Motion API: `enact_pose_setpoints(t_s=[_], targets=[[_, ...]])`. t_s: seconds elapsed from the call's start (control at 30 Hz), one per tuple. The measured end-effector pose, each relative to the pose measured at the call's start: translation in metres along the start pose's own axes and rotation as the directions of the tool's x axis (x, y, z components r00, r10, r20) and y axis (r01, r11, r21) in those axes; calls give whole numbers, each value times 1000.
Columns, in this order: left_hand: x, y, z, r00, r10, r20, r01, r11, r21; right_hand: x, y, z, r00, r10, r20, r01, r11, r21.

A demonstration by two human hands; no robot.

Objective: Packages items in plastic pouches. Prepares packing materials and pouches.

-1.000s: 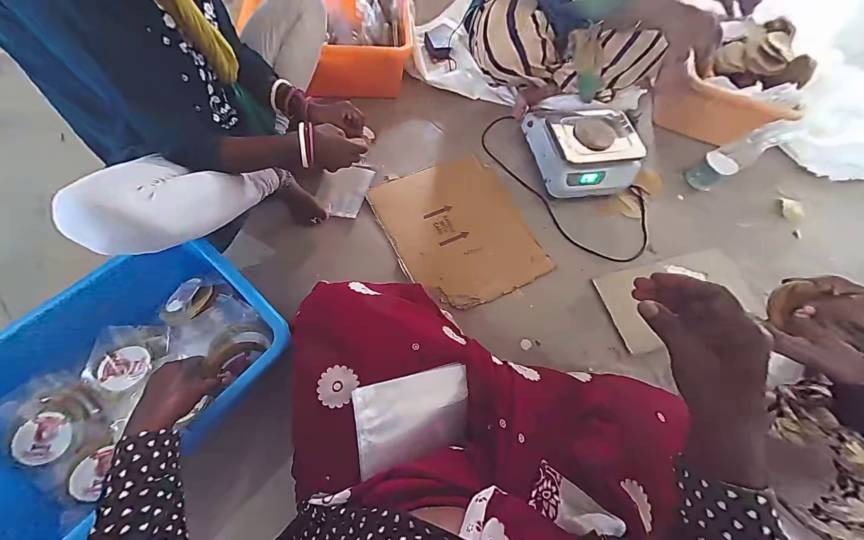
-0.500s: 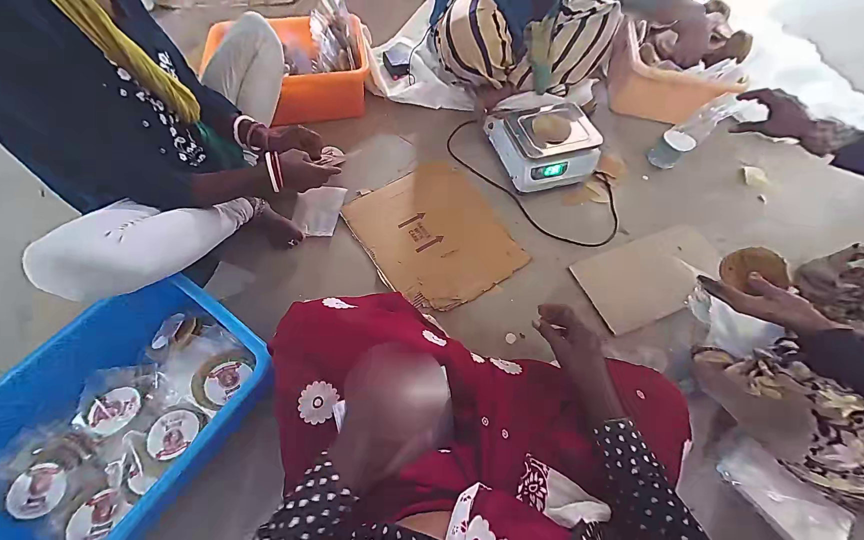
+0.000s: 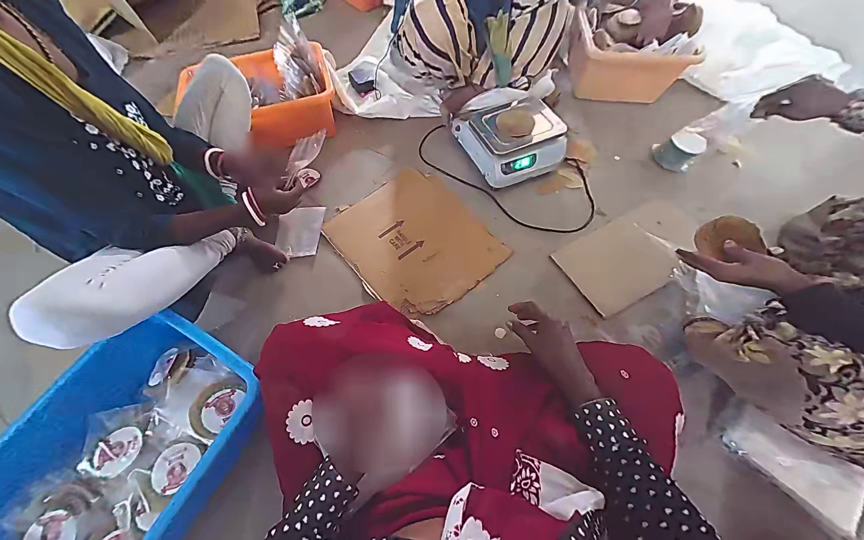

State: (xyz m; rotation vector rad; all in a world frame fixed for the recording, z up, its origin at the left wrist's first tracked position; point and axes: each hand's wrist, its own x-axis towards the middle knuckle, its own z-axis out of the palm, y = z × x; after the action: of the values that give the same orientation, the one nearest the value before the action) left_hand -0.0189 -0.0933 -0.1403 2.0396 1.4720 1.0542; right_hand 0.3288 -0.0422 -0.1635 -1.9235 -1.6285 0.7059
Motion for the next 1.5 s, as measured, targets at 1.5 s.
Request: enact_pose_setpoints(t_s=[1.5], targets=[[91,125,-63,913,100,396,133,844,-519,-23,-162,-53,522,-755,-396,809,586,-50]])
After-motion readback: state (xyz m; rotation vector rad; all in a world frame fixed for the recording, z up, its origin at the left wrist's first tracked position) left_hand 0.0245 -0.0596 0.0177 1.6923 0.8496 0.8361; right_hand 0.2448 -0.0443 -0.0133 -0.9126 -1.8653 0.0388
